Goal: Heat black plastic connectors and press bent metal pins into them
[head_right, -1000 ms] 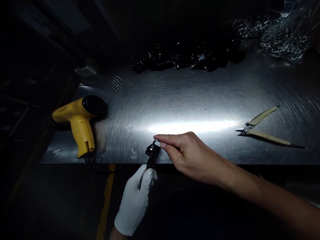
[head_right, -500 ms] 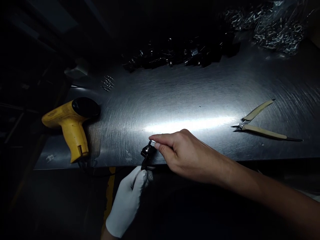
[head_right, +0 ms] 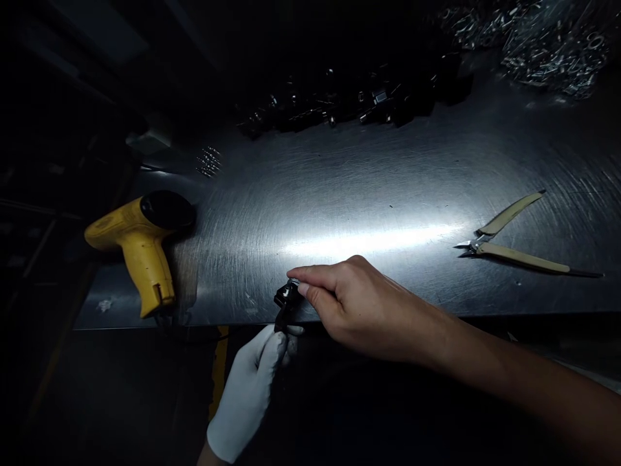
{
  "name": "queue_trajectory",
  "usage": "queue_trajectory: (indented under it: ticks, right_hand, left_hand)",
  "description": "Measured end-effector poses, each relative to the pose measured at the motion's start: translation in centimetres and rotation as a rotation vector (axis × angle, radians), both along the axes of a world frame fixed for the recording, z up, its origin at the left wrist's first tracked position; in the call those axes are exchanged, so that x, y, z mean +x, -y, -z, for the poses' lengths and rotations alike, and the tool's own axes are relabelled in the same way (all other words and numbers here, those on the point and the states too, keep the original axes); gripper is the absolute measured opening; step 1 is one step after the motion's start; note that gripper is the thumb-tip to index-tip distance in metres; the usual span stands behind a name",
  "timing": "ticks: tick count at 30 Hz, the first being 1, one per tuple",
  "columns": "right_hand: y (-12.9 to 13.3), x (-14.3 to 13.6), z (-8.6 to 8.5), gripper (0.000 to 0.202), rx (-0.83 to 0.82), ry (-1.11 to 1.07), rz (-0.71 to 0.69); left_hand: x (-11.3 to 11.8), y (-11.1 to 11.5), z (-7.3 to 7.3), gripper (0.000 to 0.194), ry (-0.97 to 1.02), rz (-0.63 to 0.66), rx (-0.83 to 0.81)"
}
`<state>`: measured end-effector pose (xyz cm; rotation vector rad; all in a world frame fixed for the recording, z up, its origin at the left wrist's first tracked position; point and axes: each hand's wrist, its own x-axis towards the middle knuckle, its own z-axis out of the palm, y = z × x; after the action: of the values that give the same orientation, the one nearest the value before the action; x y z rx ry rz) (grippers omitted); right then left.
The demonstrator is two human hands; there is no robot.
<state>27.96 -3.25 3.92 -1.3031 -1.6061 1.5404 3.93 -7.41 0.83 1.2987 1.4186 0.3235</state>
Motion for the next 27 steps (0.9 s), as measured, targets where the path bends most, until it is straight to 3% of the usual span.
queue_trajectory:
  ticks: [8,18,24,27]
  right_hand:
    - [0.6,-0.7,0.4,0.036,0.009,0.006,0.045]
    - [2.2,-2.9,0.9,0.039,0.065,-0.076,0.216]
    - [2.9,-4.4,1.4,0.039,0.288,-0.072,0.347]
    - [3.1,-5.0,1.8,0.039,0.325,-0.035,0.374]
  left_hand:
    - [0.8,0.5,0.5,0.04,0.077,-0.017,0.055]
    - [2.5,1.5,1.1,0.042,0.137,-0.151,0.097]
    - [3.4,2.1,1.2,0.045,0.12,-0.256,0.118]
    - [3.9,2.3,1.1,0.047,0.151,-0.313,0.118]
